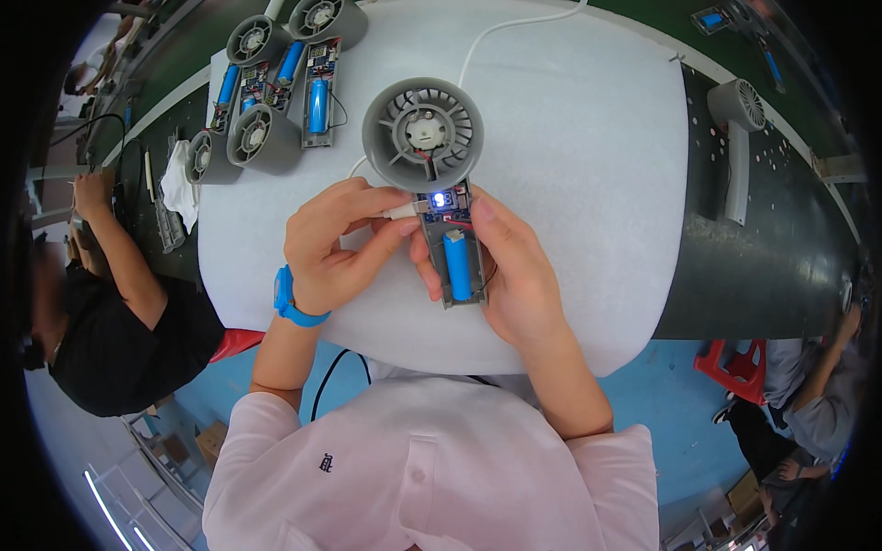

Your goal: Assemble and test small handheld electric fans at an assembly station.

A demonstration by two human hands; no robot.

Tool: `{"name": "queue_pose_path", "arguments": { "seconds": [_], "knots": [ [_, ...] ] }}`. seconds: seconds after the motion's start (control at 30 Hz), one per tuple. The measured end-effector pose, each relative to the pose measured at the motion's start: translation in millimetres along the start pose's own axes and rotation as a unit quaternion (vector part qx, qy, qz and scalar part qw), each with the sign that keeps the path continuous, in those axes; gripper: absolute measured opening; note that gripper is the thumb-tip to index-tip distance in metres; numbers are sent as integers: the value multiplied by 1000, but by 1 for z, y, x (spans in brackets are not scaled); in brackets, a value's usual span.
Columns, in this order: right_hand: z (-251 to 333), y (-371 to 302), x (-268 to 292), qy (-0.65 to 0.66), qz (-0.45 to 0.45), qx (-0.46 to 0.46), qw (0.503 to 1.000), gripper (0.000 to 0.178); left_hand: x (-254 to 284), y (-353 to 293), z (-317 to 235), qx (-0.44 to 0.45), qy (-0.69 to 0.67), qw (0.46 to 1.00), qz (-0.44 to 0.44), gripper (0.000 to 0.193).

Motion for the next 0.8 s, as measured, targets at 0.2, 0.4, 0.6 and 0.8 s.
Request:
{"name": "queue_pose_path", "arguments": {
  "seconds": [0.2,0.4,0.6,0.8],
  "knots": [
    [-2,0,3,-5,-4,-11,1000,49,-1,-2,3,8,-15,1000,-7,22],
    [-3,0,4,-3,8,-17,1000,48,1,-1,-1,-3,3,1000,-7,21],
    [4,-4,14,33,-72,16,997,55,7,-2,-8,-24,74,997,4,35],
    [9,-4,16,89,-56,45,993,44,-6,3,13,65,76,992,71,43]
  ]
}}
Point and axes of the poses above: each hand's wrist, its own y-axis towards the middle knuckle, its own x-axis out of the back of the hand, z = x × y, the point moved 9 cm from there along y, towards the middle knuckle, and after that the axes turned 12 degrees about y, right-handed, at the moved point
